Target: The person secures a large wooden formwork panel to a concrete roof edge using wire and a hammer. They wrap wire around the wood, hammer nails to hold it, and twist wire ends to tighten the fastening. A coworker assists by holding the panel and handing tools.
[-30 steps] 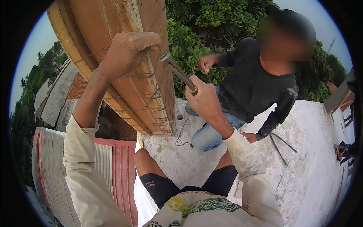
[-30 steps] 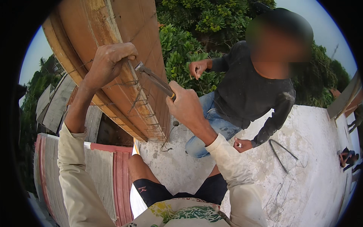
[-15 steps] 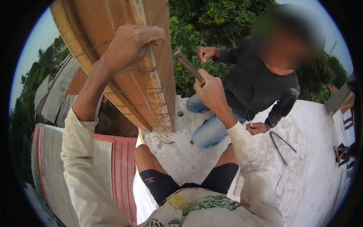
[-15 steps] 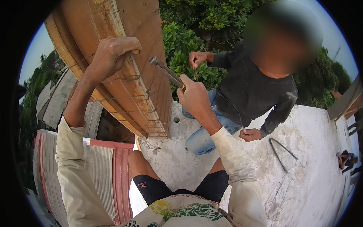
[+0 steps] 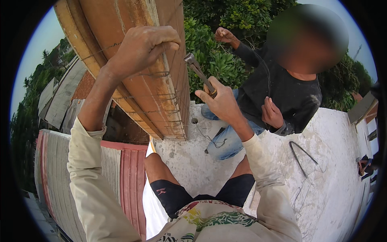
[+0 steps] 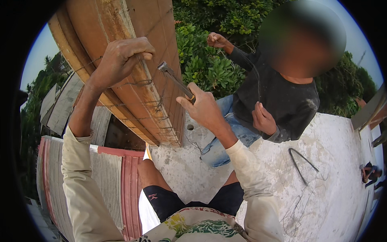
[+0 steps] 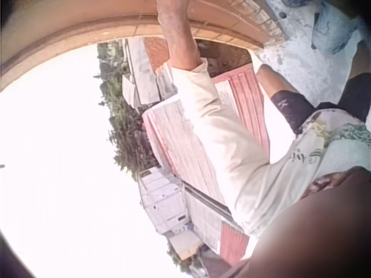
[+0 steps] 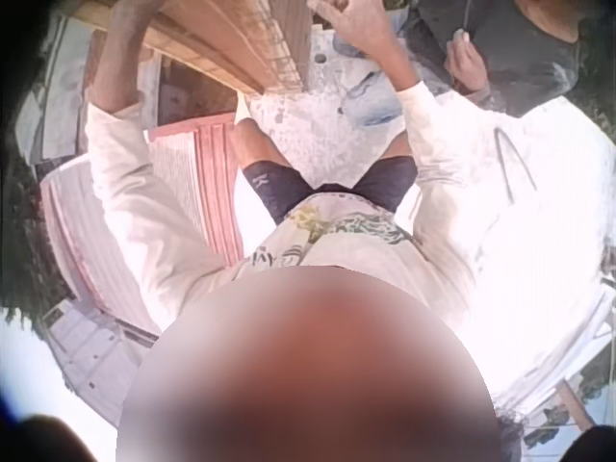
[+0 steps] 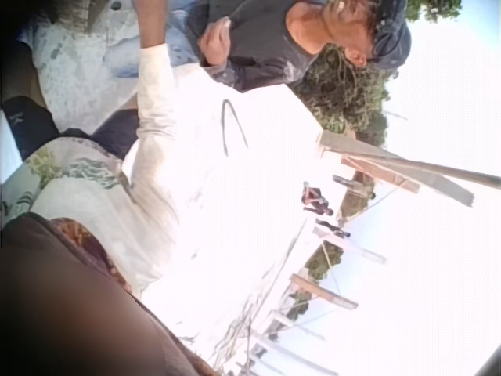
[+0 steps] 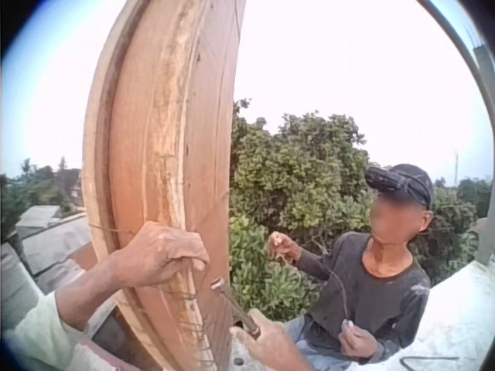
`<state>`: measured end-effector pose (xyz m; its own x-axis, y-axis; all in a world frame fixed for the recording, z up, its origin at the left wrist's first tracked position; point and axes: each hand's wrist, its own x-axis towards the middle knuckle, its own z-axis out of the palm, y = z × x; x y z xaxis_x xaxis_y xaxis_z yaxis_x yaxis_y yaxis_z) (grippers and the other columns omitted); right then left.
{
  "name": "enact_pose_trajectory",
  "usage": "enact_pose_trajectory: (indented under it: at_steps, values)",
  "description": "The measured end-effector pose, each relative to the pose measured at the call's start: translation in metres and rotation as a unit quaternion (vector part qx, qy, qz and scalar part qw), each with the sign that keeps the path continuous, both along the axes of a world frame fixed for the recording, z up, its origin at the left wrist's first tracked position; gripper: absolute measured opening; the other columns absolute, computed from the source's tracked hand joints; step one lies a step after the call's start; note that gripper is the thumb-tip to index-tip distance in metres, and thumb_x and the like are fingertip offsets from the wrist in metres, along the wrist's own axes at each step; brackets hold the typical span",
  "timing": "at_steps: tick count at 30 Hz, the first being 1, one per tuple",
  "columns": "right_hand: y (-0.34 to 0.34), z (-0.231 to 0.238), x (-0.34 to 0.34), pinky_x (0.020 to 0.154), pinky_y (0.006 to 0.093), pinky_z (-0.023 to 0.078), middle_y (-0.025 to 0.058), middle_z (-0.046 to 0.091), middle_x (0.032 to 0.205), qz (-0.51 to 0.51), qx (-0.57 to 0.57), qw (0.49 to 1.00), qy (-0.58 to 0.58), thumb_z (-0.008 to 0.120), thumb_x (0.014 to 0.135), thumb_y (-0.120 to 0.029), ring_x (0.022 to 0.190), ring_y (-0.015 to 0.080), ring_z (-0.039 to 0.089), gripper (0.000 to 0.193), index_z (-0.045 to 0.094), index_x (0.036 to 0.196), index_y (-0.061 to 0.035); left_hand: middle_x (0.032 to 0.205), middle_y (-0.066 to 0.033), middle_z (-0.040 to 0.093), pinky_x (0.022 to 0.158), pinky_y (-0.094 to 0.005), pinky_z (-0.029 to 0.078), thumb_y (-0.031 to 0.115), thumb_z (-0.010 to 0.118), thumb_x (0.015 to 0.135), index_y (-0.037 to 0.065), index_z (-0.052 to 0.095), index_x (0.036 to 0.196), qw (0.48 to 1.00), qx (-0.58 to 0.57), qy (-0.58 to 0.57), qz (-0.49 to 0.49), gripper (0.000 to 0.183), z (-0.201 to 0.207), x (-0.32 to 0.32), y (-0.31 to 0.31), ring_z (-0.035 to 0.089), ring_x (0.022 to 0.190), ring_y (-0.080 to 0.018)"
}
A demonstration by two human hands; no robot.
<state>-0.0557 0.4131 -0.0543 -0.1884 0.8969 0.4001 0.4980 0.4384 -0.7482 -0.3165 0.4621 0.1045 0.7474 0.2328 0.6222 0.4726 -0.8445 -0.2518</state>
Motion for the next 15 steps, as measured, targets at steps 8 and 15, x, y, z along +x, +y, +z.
enact_pose_trajectory:
  at_steps: [8,15]
  values:
    - [-0.0104,-0.0084,-0.0045,0.070,0.0435,0.049,0.0156,0.070,0.086,0.004,0.081,0.997,0.006,0.063,0.103,-0.052,0.076,0.0322,0.066,0.047,0.069,0.110,-0.0060,0.082,-0.0058,0.054,0.066,-0.0414,0.047,0.009,0.074,0.089,0.013,0.078,0.111,1.000,-0.028,0.002,-0.006,0.022,-0.0009,-0.0016,-0.0095,0.059,0.075,-0.0233]
    - [-0.0110,-0.0004,-0.0002,0.066,0.0420,0.051,0.0148,0.074,0.087,-0.017,0.031,0.998,-0.051,0.064,0.101,-0.052,0.075,0.0336,0.070,0.048,0.072,0.128,-0.0128,0.082,-0.0053,0.055,0.065,-0.0412,0.046,0.007,0.075,0.089,0.012,0.076,0.105,1.000,-0.015,-0.022,-0.016,0.017,-0.0056,-0.0003,-0.0077,0.059,0.075,-0.0246]
